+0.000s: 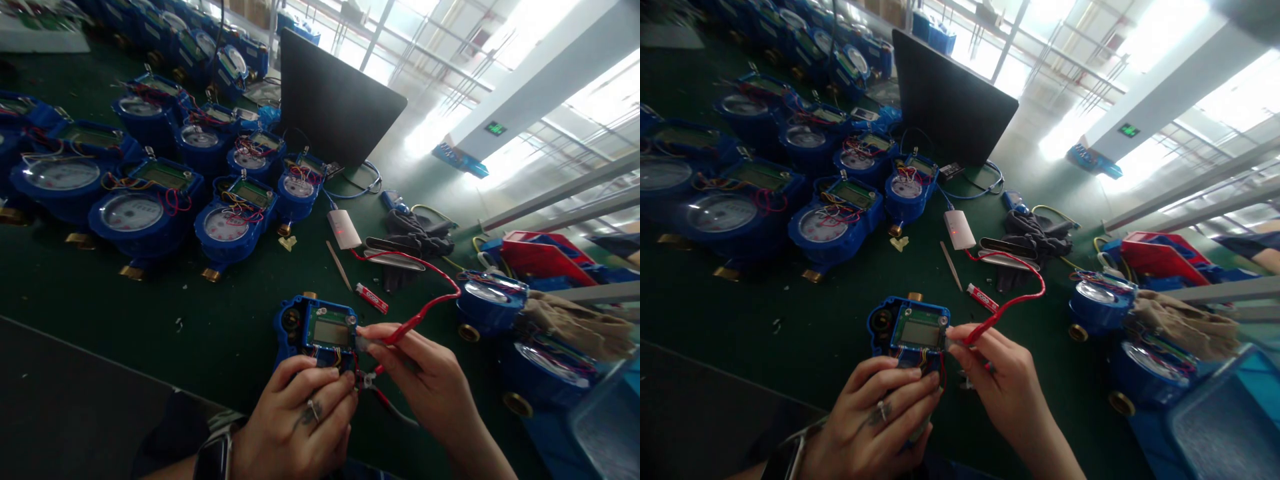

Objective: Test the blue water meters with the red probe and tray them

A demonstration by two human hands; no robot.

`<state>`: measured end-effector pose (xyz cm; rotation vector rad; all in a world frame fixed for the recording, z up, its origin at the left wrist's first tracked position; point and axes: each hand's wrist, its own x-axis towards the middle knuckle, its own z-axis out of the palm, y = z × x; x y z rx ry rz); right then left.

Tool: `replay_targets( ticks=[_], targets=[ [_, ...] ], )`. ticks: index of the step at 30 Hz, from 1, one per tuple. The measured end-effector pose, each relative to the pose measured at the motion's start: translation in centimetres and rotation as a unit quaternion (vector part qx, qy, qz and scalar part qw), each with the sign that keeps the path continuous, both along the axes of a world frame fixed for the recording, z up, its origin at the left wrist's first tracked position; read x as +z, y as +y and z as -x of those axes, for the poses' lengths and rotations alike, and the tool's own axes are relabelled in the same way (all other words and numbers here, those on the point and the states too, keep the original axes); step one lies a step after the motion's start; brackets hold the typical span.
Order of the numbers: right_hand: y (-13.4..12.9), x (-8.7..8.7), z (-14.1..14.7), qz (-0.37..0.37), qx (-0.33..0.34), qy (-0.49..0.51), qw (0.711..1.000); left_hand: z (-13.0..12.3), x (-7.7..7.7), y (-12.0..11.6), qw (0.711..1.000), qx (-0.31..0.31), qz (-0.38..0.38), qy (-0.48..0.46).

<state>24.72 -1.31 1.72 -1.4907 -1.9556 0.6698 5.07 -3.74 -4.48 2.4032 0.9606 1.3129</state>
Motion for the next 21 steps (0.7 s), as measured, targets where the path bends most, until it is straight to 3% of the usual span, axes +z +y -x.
replay_targets(
  ticks=[21],
  targets=[
    [0.9, 1.0, 0.7, 0.033, 0.017, -0.04, 0.999, -0.3, 0.1, -0.3, 1.0, 0.002, 0.002, 0.005]
  ],
)
